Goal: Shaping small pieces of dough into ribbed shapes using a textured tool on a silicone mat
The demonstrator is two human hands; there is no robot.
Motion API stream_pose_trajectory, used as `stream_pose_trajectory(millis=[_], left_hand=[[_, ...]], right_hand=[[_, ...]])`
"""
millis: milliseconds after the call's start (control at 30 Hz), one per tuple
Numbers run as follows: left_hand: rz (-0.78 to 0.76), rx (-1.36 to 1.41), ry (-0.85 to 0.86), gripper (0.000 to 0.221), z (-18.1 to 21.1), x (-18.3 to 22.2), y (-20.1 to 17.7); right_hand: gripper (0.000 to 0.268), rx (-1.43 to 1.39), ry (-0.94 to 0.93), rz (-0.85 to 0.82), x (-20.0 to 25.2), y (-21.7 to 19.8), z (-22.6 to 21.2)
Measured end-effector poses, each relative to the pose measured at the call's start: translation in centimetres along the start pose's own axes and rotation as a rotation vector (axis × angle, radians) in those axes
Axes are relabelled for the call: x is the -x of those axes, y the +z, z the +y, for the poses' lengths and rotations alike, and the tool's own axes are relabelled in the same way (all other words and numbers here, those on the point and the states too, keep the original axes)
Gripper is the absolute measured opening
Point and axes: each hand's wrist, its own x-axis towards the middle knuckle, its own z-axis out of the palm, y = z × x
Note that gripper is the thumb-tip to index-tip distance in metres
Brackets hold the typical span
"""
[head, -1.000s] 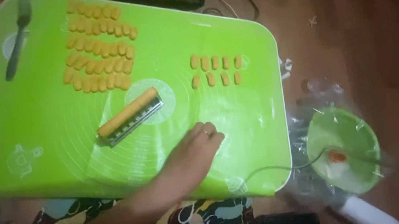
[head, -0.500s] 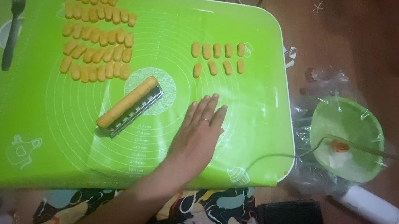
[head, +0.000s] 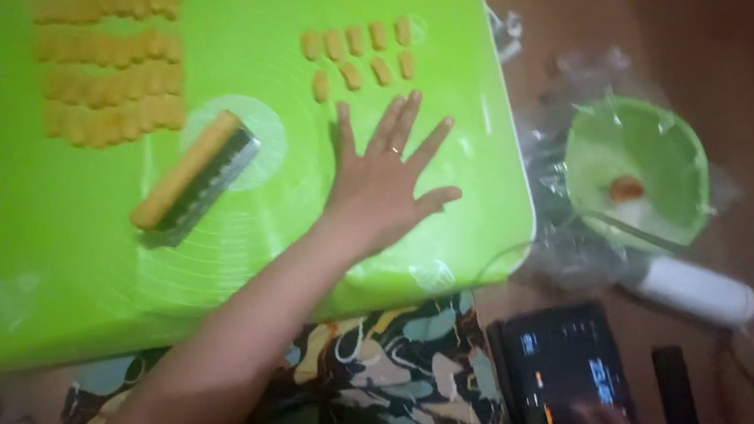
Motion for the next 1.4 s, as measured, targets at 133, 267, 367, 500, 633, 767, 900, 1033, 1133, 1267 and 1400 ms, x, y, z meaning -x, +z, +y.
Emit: stream_pose_trajectory(millis=[133, 267, 367, 500, 633, 767, 900, 1033, 1133, 1267, 1400], left_hand=[[-0.048, -0.111, -0.020, 0.083, -0.1, -0.2, 1.1], [-0.006, -0.073, -0.022, 0.083, -0.4, -0.4, 2.5], [0.074, -0.152, -0.001, 0.084, -0.9, -0.9, 3.0], [0.092, -0.138, 0.008, 0.084, -0.9, -0.4, 3.2], [0.095, -0.139, 0.014, 0.085, -0.8, -0.1, 3.0], [0.077, -0.036, 0.022, 0.081, -0.7, 0.0, 3.2], [0.116, -0.062, -0.032, 0.076, -0.9, 0.1, 3.5], [0.046, -0.043, -0.088, 0.080, -0.6, 0.5, 2.6], [0.026, -0.043, -0.133, 0.084, -0.2, 0.8, 0.7], [0.262, 0.097, -0.138, 0.078, -2.9, 2.1, 0.4], [0.772, 0.443, -0.054, 0.047, -7.1, 5.1, 1.3]], right_hand=[[0.015, -0.018, -0.317, -0.528, 13.8, 8.3, -27.4], [0.022, 0.136, -0.626, -0.542, 16.0, 13.4, -34.8], [0.019, 0.198, -0.906, -0.564, 15.1, 15.1, -36.3], [0.017, 0.244, -0.987, -0.513, 14.6, 15.6, -38.8], [0.019, 0.206, -0.956, -0.492, 14.0, 16.9, -39.1], [0.018, 0.151, -0.882, -0.560, 14.0, 19.2, -37.0], [0.018, 0.199, -0.954, -0.599, 13.4, 19.0, -38.3], [0.014, 0.106, -1.023, -0.444, 12.5, 18.5, -40.3], [0.012, 0.112, -1.103, -0.353, 11.6, 18.1, -41.9], [0.015, 0.061, -1.059, -0.100, 9.0, 16.6, -45.8], [0.026, 0.130, -1.124, 0.023, 5.0, 16.3, -49.6]])
